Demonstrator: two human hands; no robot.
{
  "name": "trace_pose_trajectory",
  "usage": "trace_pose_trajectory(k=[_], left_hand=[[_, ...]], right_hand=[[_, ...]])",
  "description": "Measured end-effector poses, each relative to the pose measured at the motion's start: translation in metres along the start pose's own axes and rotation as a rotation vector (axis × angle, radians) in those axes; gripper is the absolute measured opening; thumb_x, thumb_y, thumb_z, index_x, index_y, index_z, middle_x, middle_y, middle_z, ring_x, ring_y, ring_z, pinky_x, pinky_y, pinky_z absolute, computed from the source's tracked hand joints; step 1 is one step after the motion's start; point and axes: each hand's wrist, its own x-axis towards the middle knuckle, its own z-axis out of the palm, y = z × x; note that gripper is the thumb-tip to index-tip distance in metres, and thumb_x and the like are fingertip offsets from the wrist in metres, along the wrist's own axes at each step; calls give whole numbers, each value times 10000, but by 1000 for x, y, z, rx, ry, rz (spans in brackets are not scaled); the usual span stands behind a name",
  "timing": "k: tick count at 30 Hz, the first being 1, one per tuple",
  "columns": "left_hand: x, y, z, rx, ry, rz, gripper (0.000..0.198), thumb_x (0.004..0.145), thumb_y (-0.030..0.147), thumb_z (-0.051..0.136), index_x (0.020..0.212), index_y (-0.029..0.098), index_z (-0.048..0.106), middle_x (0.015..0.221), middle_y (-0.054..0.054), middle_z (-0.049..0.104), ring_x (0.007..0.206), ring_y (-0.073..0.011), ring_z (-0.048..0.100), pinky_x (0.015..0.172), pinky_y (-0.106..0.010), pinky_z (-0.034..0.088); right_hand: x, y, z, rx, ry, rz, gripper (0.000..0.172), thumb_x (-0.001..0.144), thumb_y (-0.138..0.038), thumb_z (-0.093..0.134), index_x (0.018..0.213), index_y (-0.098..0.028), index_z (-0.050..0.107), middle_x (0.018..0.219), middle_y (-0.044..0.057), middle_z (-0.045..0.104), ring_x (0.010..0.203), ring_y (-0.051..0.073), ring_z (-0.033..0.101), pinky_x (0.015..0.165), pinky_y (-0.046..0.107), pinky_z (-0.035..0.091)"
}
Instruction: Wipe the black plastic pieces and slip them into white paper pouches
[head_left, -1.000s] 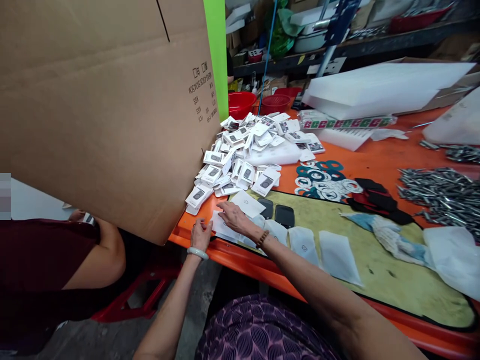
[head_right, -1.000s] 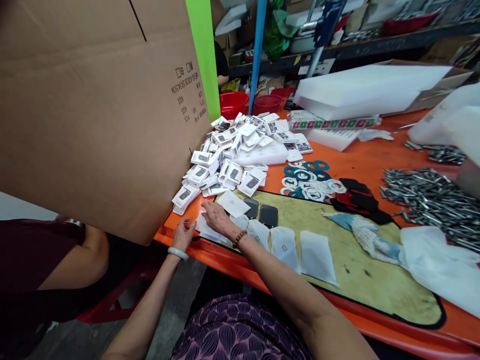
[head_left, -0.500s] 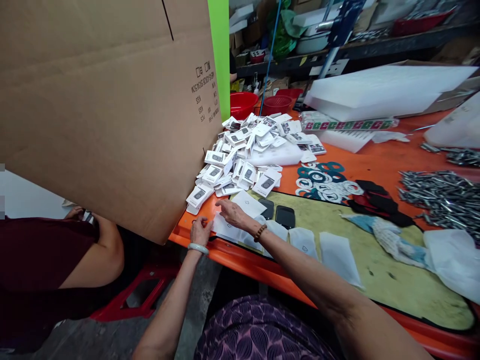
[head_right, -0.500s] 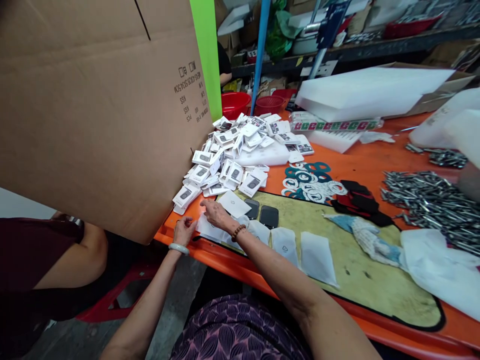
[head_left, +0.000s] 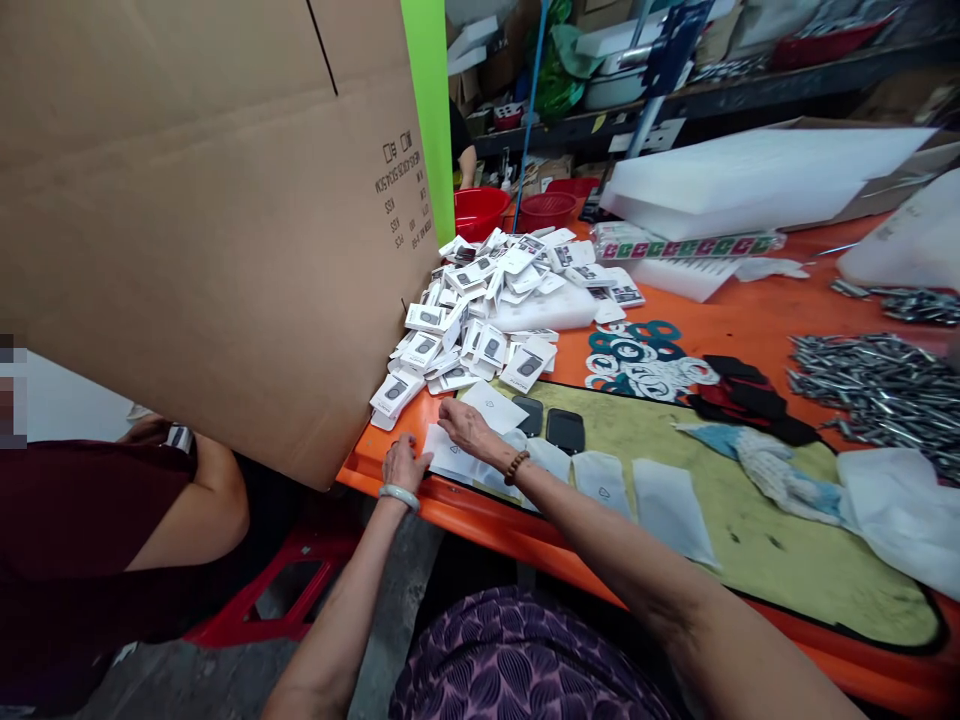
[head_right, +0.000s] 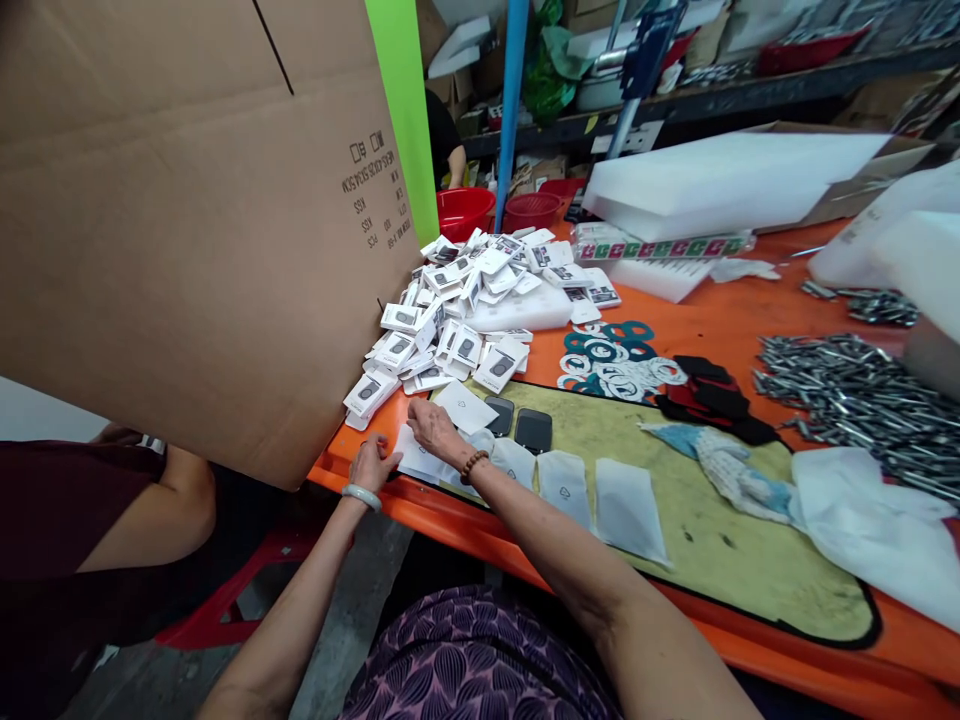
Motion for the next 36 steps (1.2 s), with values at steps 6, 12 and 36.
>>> trace_pose_trajectory(k=[6,12,36], left_hand=[[3,5,10,20,-7,-25,83,754,161,676,711,172,606,821,-100,661,915,-279,634,808,-374,444],[-1,1,-1,-137,73,34,119,829,255,606,904,163,597,919,-85,668,835,-183,637,785,-310,481],[-93,118,13,-1212,-773,-51,480,669,625,696,706,182,516,553,67,441,448,-56,367,439,-192,326]], right_hand=[[1,-10,11,13,-29,65,213,736,-149,657,935,-128,582,1035,158,618,976,271,537,844,353,359],[9,-16,6,207,0,116,59,762,-104,541,788,-154,557,804,62,626,808,195,551,758,305,367],[-181,-6,-63,1096,203,343,505,802,-679,513,644,-204,444,548,-50,392,475,83,315,447,228,269]])
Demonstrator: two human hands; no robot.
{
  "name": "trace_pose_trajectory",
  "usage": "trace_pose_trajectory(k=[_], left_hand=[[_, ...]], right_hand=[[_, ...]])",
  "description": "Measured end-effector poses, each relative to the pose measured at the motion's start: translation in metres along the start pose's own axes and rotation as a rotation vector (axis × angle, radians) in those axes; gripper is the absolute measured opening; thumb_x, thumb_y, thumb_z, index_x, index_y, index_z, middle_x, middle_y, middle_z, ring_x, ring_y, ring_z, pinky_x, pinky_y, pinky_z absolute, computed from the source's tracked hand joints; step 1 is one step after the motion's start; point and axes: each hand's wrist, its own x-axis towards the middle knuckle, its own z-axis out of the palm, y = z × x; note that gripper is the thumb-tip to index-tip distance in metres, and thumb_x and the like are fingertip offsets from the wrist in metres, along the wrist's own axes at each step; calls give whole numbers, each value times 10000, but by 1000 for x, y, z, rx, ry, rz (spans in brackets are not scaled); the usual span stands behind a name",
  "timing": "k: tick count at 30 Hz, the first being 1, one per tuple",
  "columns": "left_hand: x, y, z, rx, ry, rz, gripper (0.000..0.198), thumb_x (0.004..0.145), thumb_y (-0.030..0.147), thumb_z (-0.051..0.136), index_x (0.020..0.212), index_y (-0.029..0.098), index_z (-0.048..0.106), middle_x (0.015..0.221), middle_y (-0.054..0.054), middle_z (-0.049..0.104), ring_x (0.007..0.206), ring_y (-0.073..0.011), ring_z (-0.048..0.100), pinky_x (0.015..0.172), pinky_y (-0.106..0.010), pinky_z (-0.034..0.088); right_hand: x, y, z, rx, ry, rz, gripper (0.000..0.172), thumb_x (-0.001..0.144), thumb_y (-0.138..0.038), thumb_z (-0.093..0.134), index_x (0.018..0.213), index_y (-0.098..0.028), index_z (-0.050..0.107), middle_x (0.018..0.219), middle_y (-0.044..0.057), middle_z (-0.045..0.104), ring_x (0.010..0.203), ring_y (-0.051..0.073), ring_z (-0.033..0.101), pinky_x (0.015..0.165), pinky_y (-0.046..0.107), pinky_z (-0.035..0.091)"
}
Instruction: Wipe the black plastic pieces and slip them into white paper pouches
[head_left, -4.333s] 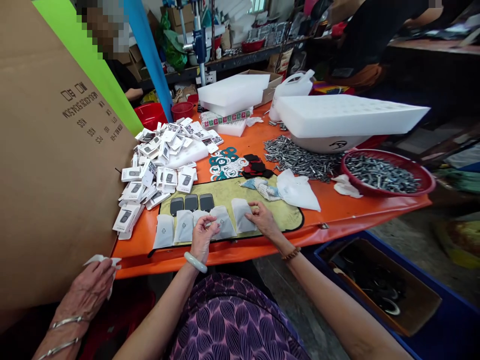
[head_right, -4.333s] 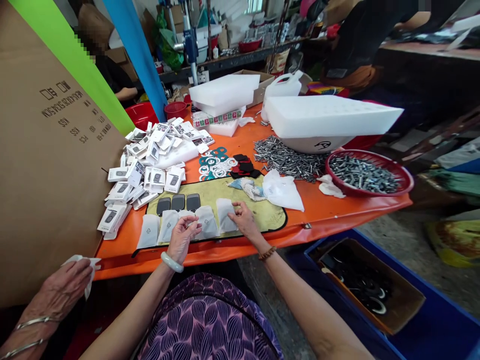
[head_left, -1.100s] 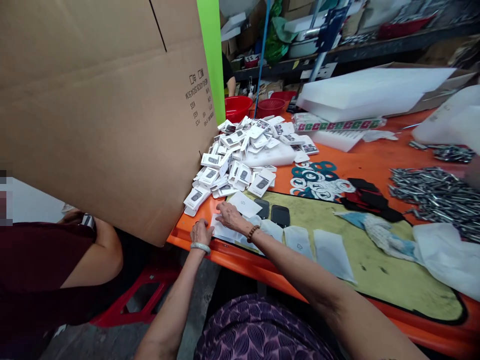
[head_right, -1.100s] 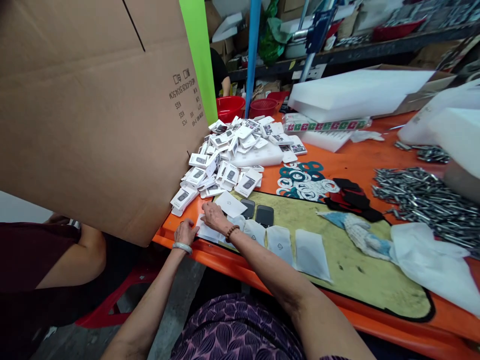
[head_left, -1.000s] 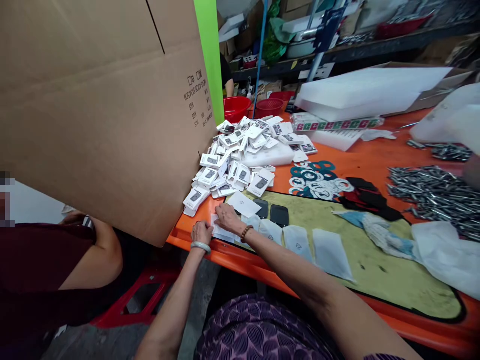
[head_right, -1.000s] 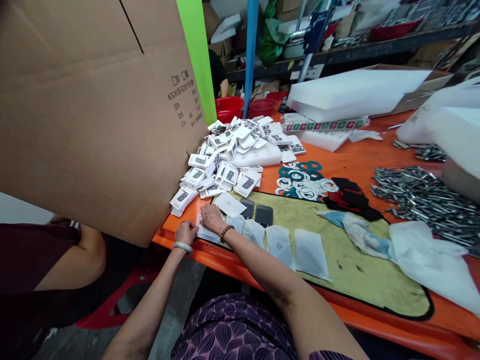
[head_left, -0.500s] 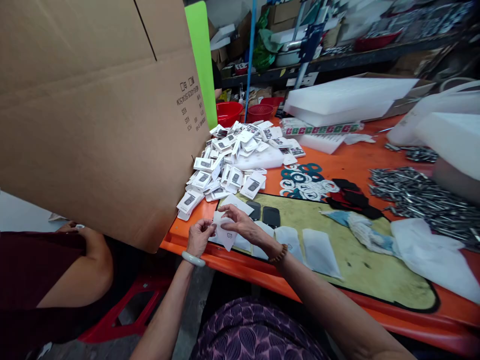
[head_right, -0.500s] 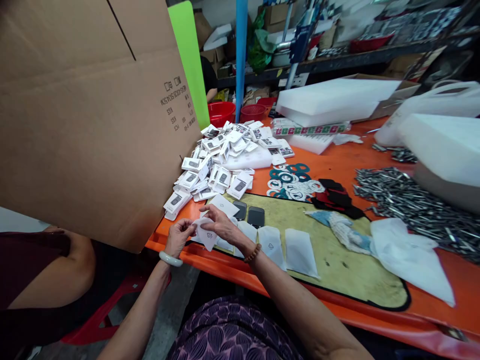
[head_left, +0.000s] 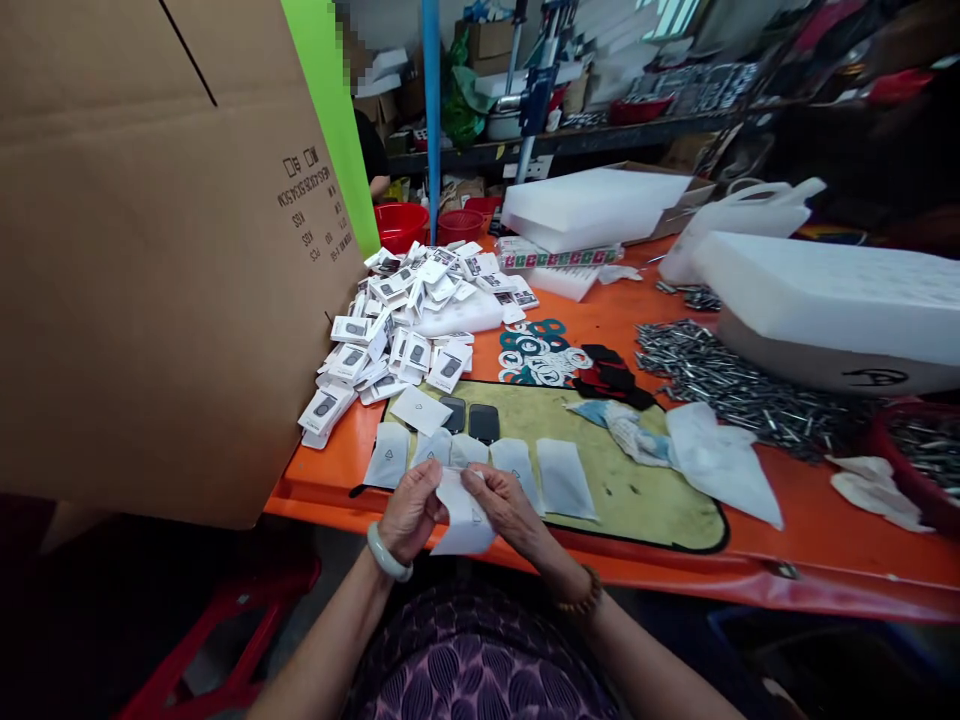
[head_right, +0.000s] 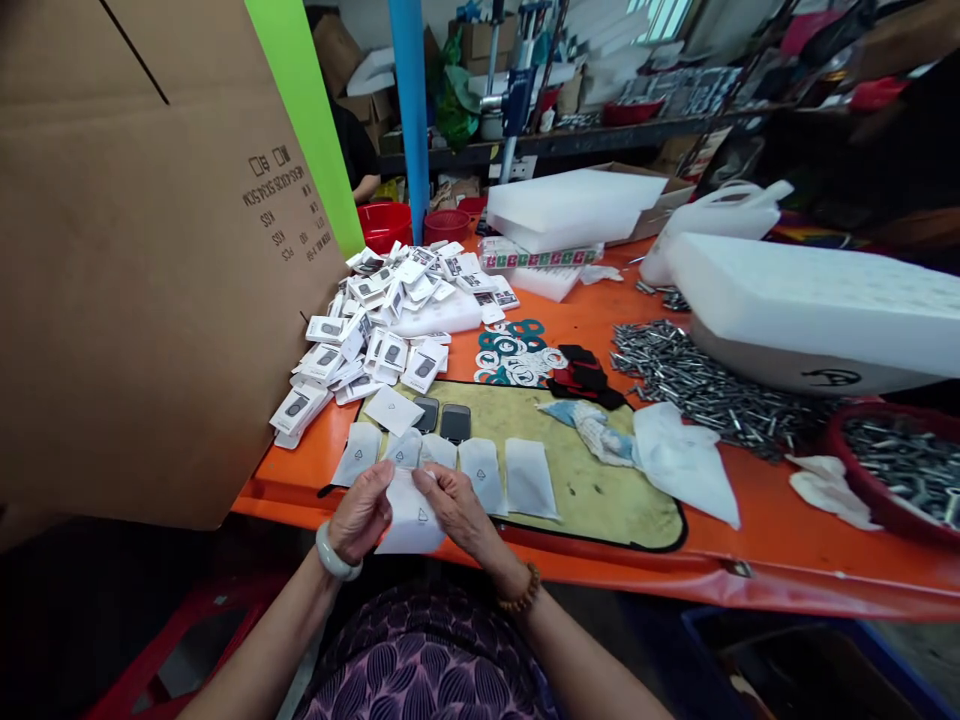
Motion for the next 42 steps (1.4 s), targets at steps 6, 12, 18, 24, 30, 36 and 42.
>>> trace_pose_trajectory(k=[6,12,18,24,30,36,42], left_hand=[[9,8,-12,576,-151,39,379,729,489,677,617,181,487,547,47,468,510,-96,443,511,-226,373],[21,25,-13,1201,-107,255,92,759,194,620,668,187,631,738,-24,596,748,-176,545,737,-289,419],[29,27,-11,1278,-260,286,72,780,202,638,715,200,607,802,-23,605,804,-184,562,790,-287,428],[37,30,-12,1256,-216,353,73,818,159,584,801,194,645,813,-36,641,817,-186,596,788,-282,446],[40,35,-10,1184,-278,339,130,820,135,555,784,195,663,936,-64,688,926,-187,623,879,-290,456],[34,37,-4,1094,-262,461,92,823,195,598,786,193,683,884,-56,679,848,-176,617,814,-270,462],[22,38,7,1009,-235,516,138,802,280,661,711,177,682,712,-21,643,730,-155,572,725,-262,442]], right_hand=[[17,15,-50,-281,-178,42,480,876,-608,424,666,-187,522,588,-16,491,535,118,441,517,245,357],[86,7,-104,-1060,101,-126,440,732,-259,678,1138,-135,562,1164,150,577,1056,254,534,879,359,424],[128,7,-114,-1230,-12,46,570,552,-233,805,1068,-113,593,1074,156,588,984,301,550,815,357,427],[121,-1,-123,-1164,-32,-21,351,638,-218,709,951,-159,560,970,63,588,886,198,534,750,270,400],[74,-30,-108,-533,202,-275,214,726,-307,624,814,-223,447,751,-28,511,701,147,485,678,284,412],[35,-49,-69,-66,186,-319,343,701,-401,731,869,-242,478,814,-16,558,780,155,535,734,300,469],[21,-50,-63,-180,-8,-287,252,734,-325,694,929,-214,581,879,8,627,827,166,579,775,308,467]])
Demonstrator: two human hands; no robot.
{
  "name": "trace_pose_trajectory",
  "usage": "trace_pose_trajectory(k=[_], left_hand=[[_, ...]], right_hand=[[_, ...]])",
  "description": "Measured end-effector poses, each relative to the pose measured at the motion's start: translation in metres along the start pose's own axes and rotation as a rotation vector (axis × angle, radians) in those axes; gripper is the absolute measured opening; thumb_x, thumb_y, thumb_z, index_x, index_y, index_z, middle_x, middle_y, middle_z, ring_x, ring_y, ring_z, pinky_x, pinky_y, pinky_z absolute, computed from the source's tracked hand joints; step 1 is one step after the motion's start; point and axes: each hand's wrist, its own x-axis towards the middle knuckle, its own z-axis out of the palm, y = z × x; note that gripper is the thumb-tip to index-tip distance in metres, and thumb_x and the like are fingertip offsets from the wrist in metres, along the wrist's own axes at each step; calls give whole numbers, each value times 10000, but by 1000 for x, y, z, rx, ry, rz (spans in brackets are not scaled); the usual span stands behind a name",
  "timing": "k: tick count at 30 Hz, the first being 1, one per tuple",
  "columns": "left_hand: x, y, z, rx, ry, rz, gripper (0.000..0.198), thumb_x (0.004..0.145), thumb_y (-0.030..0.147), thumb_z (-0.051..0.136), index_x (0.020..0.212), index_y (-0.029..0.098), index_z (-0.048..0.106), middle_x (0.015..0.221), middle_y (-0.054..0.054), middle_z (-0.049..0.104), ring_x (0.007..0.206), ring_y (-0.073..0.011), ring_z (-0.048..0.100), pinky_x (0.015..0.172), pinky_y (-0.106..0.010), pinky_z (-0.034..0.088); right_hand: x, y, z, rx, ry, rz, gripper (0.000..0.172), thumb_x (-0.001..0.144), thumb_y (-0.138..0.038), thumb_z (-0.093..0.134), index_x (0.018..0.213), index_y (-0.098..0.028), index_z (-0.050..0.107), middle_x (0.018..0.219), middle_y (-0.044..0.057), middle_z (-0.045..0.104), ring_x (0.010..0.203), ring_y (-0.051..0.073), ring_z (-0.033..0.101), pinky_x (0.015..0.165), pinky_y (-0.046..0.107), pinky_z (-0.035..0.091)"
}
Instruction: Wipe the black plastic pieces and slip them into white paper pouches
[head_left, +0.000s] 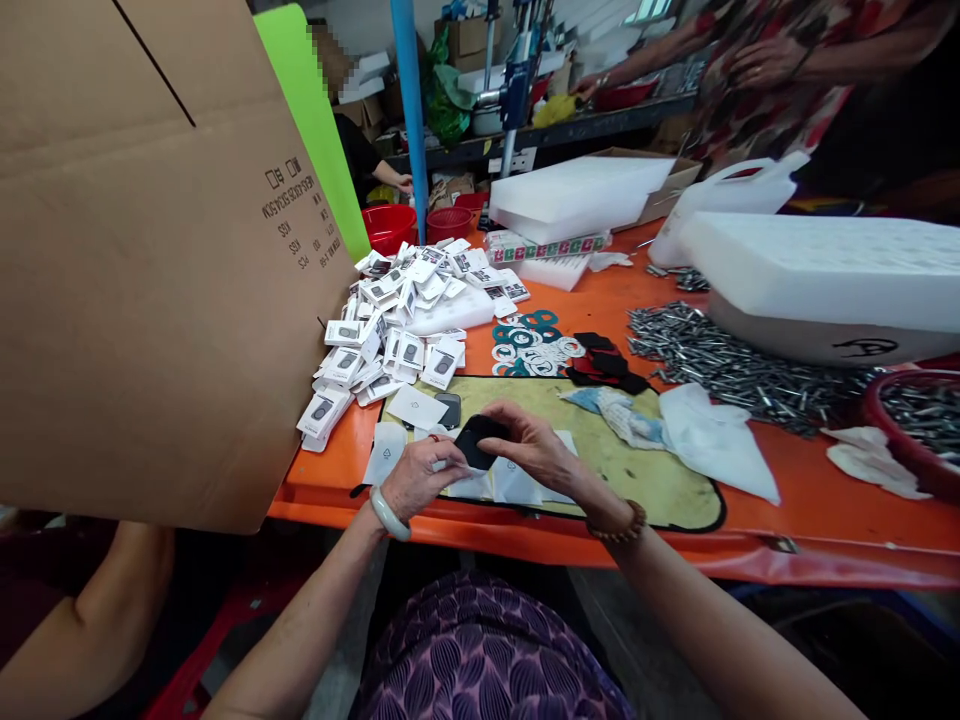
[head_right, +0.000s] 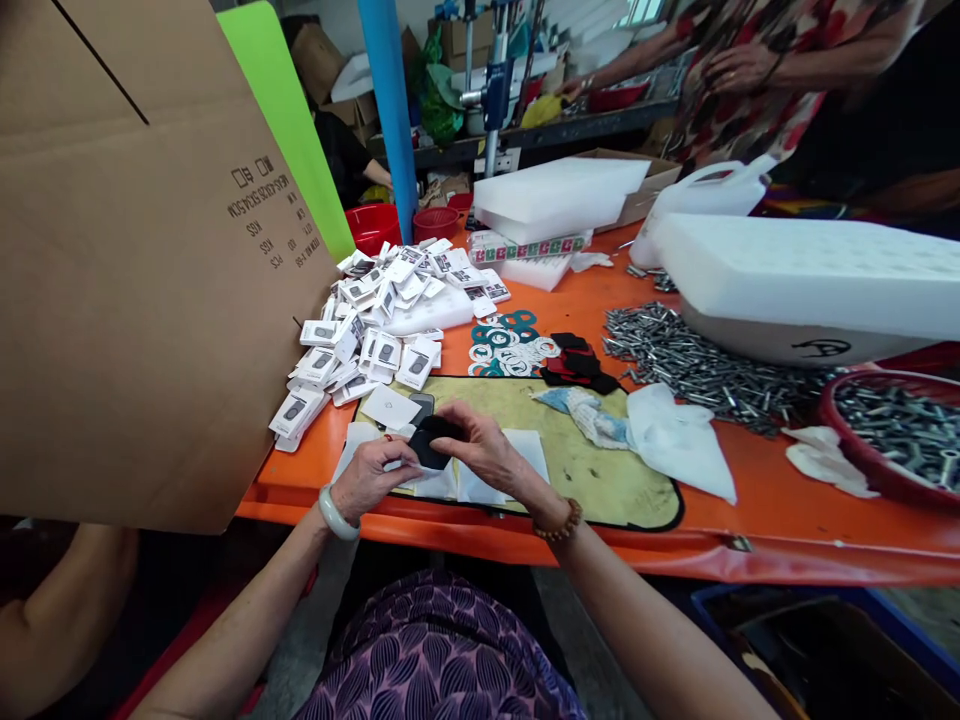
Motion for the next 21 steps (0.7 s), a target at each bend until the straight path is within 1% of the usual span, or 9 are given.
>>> trace_pose_trajectory(k=[2,4,6,8,10,12,13,16,21], left_hand=[[-2,1,7,-53,-37,-40,158,779,306,683,692,173,677,698,-16,648,693,-143,558,690,-254,434],[-4,1,15,-140,-69,-122,199,744,346,708,676,163,665,654,-6,629,632,-126,532,631,-242,420],[-7,3,23,-286,-74,-216,251,705,385,732,668,153,644,608,7,599,583,-112,514,584,-232,410],[-9,7,29,-453,-24,-290,295,671,412,755,669,150,620,588,19,582,560,-105,517,565,-227,415],[-9,13,30,-569,66,-318,333,633,430,782,668,151,604,586,28,573,550,-96,516,558,-221,422],[-9,18,30,-612,142,-315,364,602,448,801,662,151,599,576,36,557,534,-85,496,542,-214,416],[-8,20,29,-615,161,-309,374,594,456,806,660,150,600,573,37,551,528,-80,485,533,-211,411],[-7,22,29,-595,158,-287,380,596,462,808,657,149,601,568,36,545,514,-74,461,509,-206,393],[-9,17,34,-521,97,-208,326,667,436,774,660,153,611,597,23,550,539,-88,469,533,-224,406]], right_hand=[[-2,-7,-4,-161,-127,10,217,753,-271,666,955,-207,616,886,9,644,822,166,584,769,303,463],[-5,-14,-8,-297,-234,20,211,766,-230,647,975,-207,638,898,11,661,821,166,587,770,300,462],[-10,-18,-10,-322,-266,31,247,779,-223,637,1026,-211,634,943,19,668,841,166,594,771,297,470],[-17,-18,-11,-233,-192,49,324,786,-248,643,1105,-221,592,1003,30,656,844,162,600,743,290,486],[-27,-14,-11,-132,-50,48,373,770,-291,676,1118,-230,554,1008,31,634,818,155,598,715,289,498],[-37,-10,-10,-104,66,18,333,740,-339,716,1019,-232,569,958,24,615,809,158,587,727,300,501],[-42,-8,-9,-117,98,-4,295,731,-360,727,953,-230,582,933,23,608,820,162,581,745,307,498],[-52,-7,-7,-155,114,-52,214,764,-399,699,797,-217,592,893,30,591,838,168,561,769,307,481],[-56,-5,-4,-130,75,-15,244,820,-414,636,720,-206,556,856,24,574,780,154,537,727,285,458]])
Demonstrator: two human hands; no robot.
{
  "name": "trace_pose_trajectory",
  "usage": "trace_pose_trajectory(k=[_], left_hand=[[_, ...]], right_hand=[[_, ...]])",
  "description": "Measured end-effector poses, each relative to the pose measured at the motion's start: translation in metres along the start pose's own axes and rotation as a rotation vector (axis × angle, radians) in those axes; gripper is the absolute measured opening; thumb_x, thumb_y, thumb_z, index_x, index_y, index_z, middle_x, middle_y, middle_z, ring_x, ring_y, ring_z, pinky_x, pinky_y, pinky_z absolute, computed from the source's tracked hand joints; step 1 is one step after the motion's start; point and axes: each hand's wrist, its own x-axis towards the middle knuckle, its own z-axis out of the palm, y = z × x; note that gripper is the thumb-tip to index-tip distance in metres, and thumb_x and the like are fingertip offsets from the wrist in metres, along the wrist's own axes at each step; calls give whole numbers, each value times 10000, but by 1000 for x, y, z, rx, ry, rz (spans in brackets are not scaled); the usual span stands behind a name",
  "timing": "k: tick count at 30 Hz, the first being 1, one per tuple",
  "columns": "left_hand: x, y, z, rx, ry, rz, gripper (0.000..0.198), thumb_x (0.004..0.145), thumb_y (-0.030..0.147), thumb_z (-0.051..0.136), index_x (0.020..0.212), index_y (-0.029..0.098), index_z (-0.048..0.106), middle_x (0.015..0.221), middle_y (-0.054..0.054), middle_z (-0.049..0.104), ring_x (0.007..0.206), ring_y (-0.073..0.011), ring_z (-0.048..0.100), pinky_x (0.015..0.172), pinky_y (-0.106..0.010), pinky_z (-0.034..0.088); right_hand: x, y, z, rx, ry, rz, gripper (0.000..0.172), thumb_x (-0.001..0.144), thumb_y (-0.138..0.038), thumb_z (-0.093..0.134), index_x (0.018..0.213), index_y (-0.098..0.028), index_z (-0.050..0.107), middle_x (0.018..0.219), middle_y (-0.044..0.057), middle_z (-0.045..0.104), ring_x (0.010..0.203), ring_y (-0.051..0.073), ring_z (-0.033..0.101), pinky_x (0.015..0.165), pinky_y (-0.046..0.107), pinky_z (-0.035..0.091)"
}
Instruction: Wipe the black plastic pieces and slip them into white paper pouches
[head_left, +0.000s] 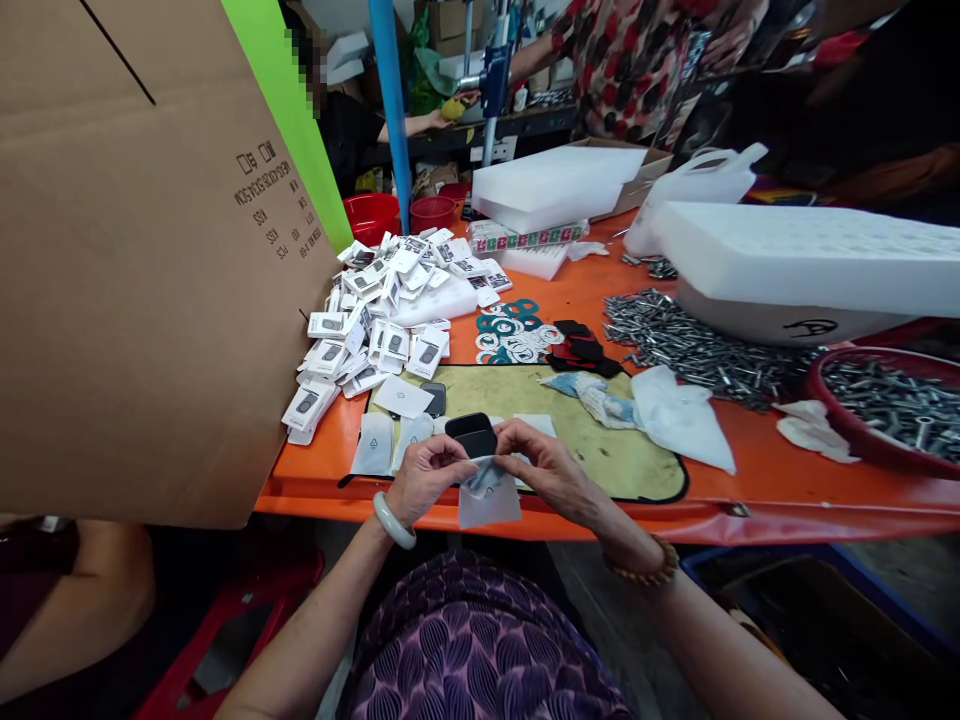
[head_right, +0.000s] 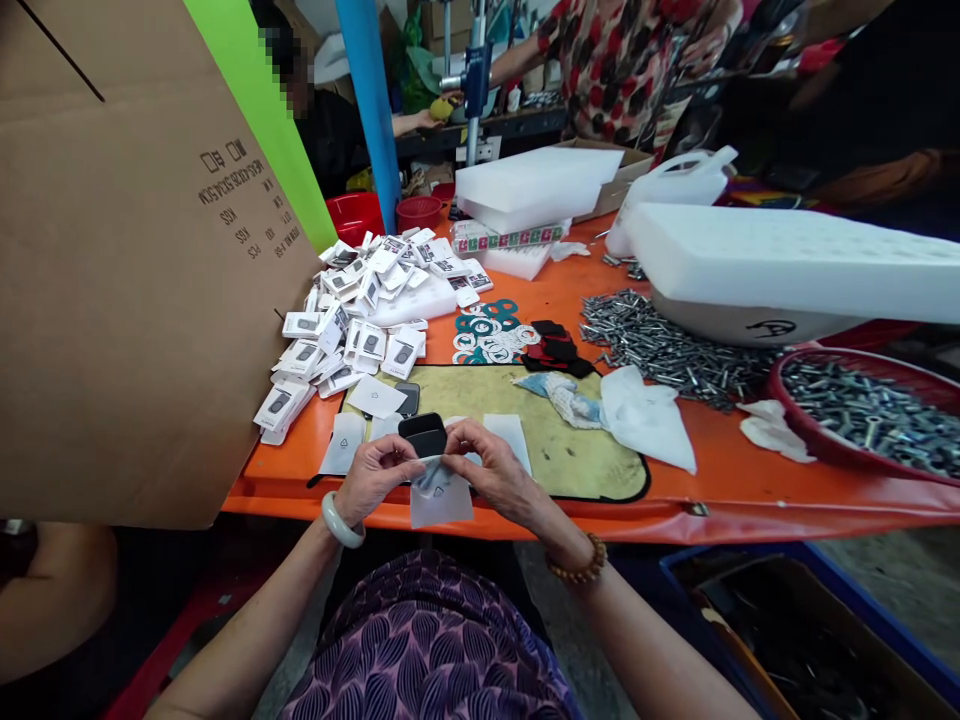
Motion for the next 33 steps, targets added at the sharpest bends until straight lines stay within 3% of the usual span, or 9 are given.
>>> trace_pose_trajectory(k=[5,9,14,18,21,24,26,30,33], left_hand=[[2,2,-2,199,-12,216,185,724,308,755,668,167,648,783,-41,626,829,-169,575,789,-286,447],[6,10,-1,18,-59,208,191,759,305,726,694,165,615,1076,-107,651,1071,-222,572,904,-323,434],[11,6,7,-109,3,168,220,763,328,720,712,162,585,994,-90,664,922,-185,609,803,-289,462],[14,-5,10,-138,127,150,210,755,322,712,709,167,579,979,-68,633,929,-178,596,811,-279,462],[16,-16,5,-99,248,107,205,729,332,724,736,169,600,1015,-69,612,925,-173,589,808,-277,469],[15,-30,-9,-136,338,3,265,703,363,737,848,181,611,1028,-61,613,836,-153,599,747,-283,497],[10,-42,-23,-132,374,-60,287,698,374,737,869,181,611,925,-44,633,778,-149,604,722,-286,507],[-5,-67,-53,-61,448,-111,268,704,383,730,830,168,631,757,-18,632,713,-147,612,706,-283,514],[-15,-82,-69,-55,488,-138,279,717,403,716,834,163,636,694,-10,627,692,-151,620,684,-277,514]], right_hand=[[-2,5,-1,95,31,71,306,803,-488,639,734,-203,550,1012,59,589,861,179,553,710,277,457],[-4,4,0,88,69,42,267,808,-448,656,752,-202,568,1095,73,588,1008,216,553,828,314,451],[-1,10,8,228,105,87,245,825,-434,636,788,-216,527,1067,60,616,953,193,575,779,302,469],[6,23,19,172,107,122,290,777,-407,677,967,-245,529,984,25,621,828,166,582,710,288,481],[23,38,22,151,74,167,316,740,-384,683,976,-240,530,809,-13,604,698,145,564,626,264,470],[55,62,10,173,165,236,382,687,-407,697,967,-233,505,743,-24,600,622,146,558,564,261,460],[79,81,-6,77,268,297,398,690,-414,672,998,-225,503,748,-14,605,609,157,560,542,268,457],[118,109,-33,-443,345,429,310,731,-292,580,1019,-177,554,858,60,634,758,217,595,664,320,470],[134,111,-30,-632,339,442,253,717,-186,568,965,-139,584,1004,158,631,967,301,567,827,401,420]])
